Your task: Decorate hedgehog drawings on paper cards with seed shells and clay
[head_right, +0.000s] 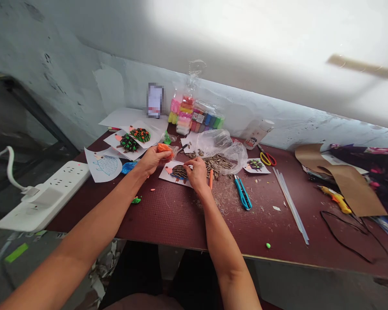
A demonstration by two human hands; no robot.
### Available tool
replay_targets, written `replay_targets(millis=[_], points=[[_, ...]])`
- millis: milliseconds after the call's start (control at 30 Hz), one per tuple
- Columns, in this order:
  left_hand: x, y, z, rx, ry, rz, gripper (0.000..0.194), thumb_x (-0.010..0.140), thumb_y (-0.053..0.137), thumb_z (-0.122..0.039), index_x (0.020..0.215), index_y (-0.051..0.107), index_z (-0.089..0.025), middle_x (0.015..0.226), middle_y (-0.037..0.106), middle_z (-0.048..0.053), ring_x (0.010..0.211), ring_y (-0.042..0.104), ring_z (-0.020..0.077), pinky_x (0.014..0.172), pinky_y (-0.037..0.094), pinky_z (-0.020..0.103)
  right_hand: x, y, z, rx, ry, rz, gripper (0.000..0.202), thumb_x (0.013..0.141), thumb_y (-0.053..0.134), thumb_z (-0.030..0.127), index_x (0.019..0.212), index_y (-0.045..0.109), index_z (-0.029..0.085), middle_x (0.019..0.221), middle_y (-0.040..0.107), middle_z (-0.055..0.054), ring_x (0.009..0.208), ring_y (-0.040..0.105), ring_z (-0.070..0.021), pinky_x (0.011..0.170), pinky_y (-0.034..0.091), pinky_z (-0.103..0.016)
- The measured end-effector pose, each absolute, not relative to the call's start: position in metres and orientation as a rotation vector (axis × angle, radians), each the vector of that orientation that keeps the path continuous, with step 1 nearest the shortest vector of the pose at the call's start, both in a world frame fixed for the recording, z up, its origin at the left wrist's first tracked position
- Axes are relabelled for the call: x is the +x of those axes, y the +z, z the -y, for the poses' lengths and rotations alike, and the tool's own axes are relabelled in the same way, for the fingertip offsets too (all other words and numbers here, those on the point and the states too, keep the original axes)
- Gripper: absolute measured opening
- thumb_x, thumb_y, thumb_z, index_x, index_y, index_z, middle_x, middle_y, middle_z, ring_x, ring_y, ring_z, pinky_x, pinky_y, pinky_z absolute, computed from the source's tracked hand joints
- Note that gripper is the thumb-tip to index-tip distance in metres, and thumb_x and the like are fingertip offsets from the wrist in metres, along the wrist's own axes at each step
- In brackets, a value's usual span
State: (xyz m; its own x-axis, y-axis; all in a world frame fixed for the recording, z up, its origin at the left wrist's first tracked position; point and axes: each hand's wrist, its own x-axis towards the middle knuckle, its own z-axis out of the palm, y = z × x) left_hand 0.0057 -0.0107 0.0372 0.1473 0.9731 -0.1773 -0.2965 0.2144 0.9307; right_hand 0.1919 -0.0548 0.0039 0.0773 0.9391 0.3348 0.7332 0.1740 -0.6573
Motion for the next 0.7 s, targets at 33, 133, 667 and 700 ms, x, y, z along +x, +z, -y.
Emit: replay_targets(millis=[33, 133, 667, 700], points=[[0.006, 0.037, 0.011, 0.886, 1.107, -0.996, 0.017, 0.068, 0.073, -0.014, 0.083, 0.065, -0.015, 0.075, 0.068, -0.001, 0.065, 0.063, 0.0106, 0.061, 0.049, 0.021, 0.192, 0.004, 0.055, -1.609, 0.347, 1.698, 0.010, 0.082, 0.070, 0.022, 0.081, 0.080, 0.022, 0.092, 0.067, -0.006, 0.090, 0.063, -0.0222, 0.087, 0.047, -0.035], [0.007, 0.035, 0.010, 0.879, 1.085, -1.028, 0.020, 0.066, 0.075, -0.014, 0.084, 0.066, -0.015, 0.077, 0.069, -0.001, 0.067, 0.064, 0.0110, 0.060, 0.047, 0.020, 0.191, 0.003, 0.054, -1.628, 0.347, 1.698, 0.010, 0.082, 0.071, 0.020, 0.080, 0.080, 0.022, 0.091, 0.068, -0.007, 0.090, 0.063, -0.0224, 0.087, 0.047, -0.035], [0.008, 0.026, 0.007, 0.882, 1.077, -1.044, 0.025, 0.060, 0.078, -0.019, 0.083, 0.066, -0.018, 0.078, 0.070, 0.001, 0.069, 0.065, 0.0140, 0.060, 0.046, 0.022, 0.188, 0.004, 0.055, -1.657, 0.354, 1.712, 0.010, 0.082, 0.071, 0.016, 0.080, 0.080, 0.021, 0.092, 0.069, -0.007, 0.091, 0.063, -0.0220, 0.088, 0.046, -0.035], [0.008, 0.025, 0.007, 0.879, 1.076, -1.038, 0.026, 0.060, 0.078, -0.019, 0.083, 0.066, -0.017, 0.078, 0.070, 0.001, 0.069, 0.065, 0.0140, 0.060, 0.046, 0.023, 0.188, 0.003, 0.055, -1.653, 0.348, 1.710, 0.010, 0.082, 0.071, 0.016, 0.080, 0.080, 0.021, 0.092, 0.068, -0.007, 0.090, 0.063, -0.0218, 0.088, 0.047, -0.035]])
